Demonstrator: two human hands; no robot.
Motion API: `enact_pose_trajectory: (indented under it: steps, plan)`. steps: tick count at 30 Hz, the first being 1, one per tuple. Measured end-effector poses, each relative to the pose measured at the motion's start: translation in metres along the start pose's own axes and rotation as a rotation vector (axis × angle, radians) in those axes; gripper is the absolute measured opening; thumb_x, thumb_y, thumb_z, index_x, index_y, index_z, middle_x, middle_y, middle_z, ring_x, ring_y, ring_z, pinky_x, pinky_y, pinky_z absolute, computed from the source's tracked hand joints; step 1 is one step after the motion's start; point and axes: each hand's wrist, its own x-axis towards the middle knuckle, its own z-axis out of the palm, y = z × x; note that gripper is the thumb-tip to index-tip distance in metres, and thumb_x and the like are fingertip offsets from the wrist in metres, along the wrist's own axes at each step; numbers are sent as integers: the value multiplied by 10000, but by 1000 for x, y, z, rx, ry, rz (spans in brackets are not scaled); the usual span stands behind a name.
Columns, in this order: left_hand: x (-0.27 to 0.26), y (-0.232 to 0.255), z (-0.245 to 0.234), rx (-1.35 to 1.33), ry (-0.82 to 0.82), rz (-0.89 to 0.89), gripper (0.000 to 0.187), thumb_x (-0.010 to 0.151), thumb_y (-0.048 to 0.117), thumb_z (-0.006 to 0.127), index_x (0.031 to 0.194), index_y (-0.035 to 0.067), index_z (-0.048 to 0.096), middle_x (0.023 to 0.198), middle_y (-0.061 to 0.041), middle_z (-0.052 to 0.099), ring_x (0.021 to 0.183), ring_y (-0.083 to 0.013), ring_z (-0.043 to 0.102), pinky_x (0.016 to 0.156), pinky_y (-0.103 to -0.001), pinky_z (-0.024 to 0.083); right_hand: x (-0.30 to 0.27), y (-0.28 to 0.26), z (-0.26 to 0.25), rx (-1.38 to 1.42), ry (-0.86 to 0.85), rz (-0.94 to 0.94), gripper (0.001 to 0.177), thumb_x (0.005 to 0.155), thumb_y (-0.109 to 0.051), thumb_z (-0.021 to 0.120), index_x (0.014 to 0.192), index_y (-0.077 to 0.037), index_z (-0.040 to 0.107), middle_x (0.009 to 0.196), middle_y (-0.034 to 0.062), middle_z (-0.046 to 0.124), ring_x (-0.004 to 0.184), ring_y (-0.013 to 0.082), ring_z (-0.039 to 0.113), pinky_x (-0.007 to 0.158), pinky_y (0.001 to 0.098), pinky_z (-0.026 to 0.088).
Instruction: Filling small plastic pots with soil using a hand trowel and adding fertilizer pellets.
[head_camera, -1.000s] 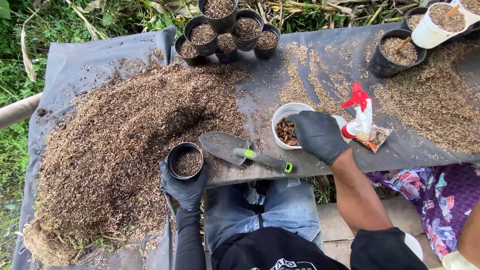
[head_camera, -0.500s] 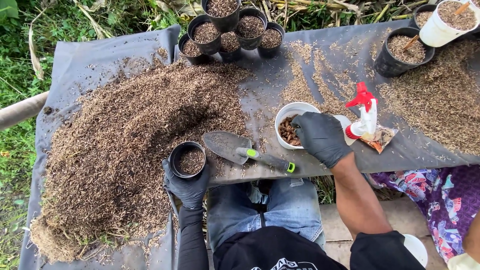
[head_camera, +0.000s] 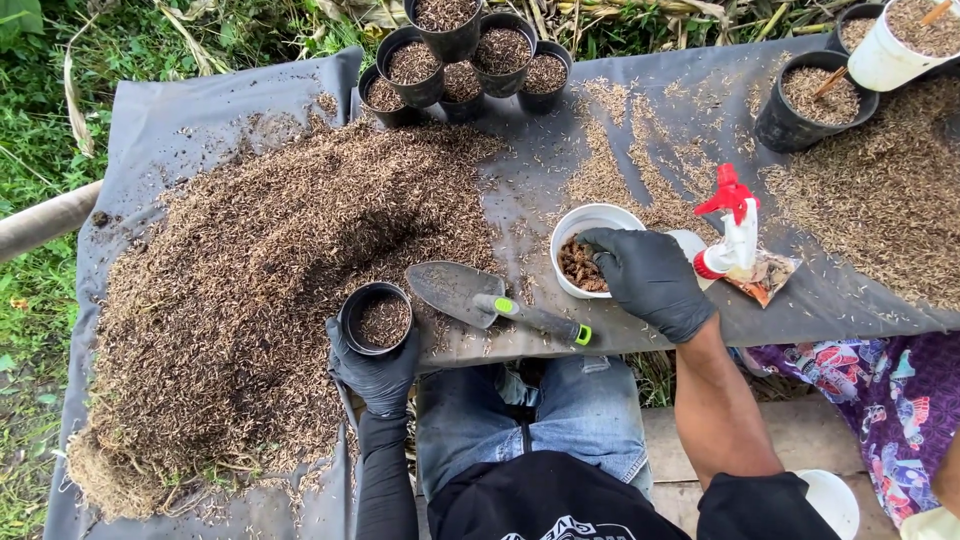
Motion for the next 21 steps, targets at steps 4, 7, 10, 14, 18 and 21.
enact_pose_trajectory:
  steps: [4,7,10,14,18,21]
  plan:
    - [-2,1,2,-10,5,-20,1107,449,327,991,1399,22,511,1213,-254,662,1038,-501,645,915,-614,495,-2,-2,0,144,36,20,268,961,-180,600,1196,-178,729,1079,152,770,1044,456,682,908,600,546]
    - [-3,0,4,-9,5,-20,1111,448,318,991,1408,24,514,1222,-249,663,1048,-492,647,924,-605,494,-4,0,1,224,56,43,267,971,-182,597,1196,-198,742,1101,126,773,1066,443,677,928,590,535]
    - [-1,3,5,31,6,-18,1176,435,315,998,1442,-1,478,1215,-281,637,1049,-512,623,914,-623,479,-1,10,9,155,81,37,254,980,-212,601,1195,-221,737,1088,97,778,1039,411,698,917,554,553]
    - [-2,5,4,6,2,-24,1190,445,321,996,1458,0,459,1216,-272,647,1042,-507,632,917,-616,476,3,18,22,-53,101,-4,245,986,-257,606,1204,-235,713,1048,80,775,993,367,727,897,509,582]
    - [0,7,1,-5,-6,-26,1134,440,293,991,1420,14,494,1193,-262,660,1021,-498,646,900,-611,487,4,16,29,-251,118,-26,230,985,-317,625,1184,-254,722,999,40,777,948,316,751,854,463,608]
    - [0,7,1,-9,-19,-61,1105,443,284,992,1402,16,513,1164,-251,671,995,-501,651,877,-614,488,4,15,31,-262,144,-54,227,969,-300,643,1170,-243,732,1015,39,771,950,318,750,839,462,613]
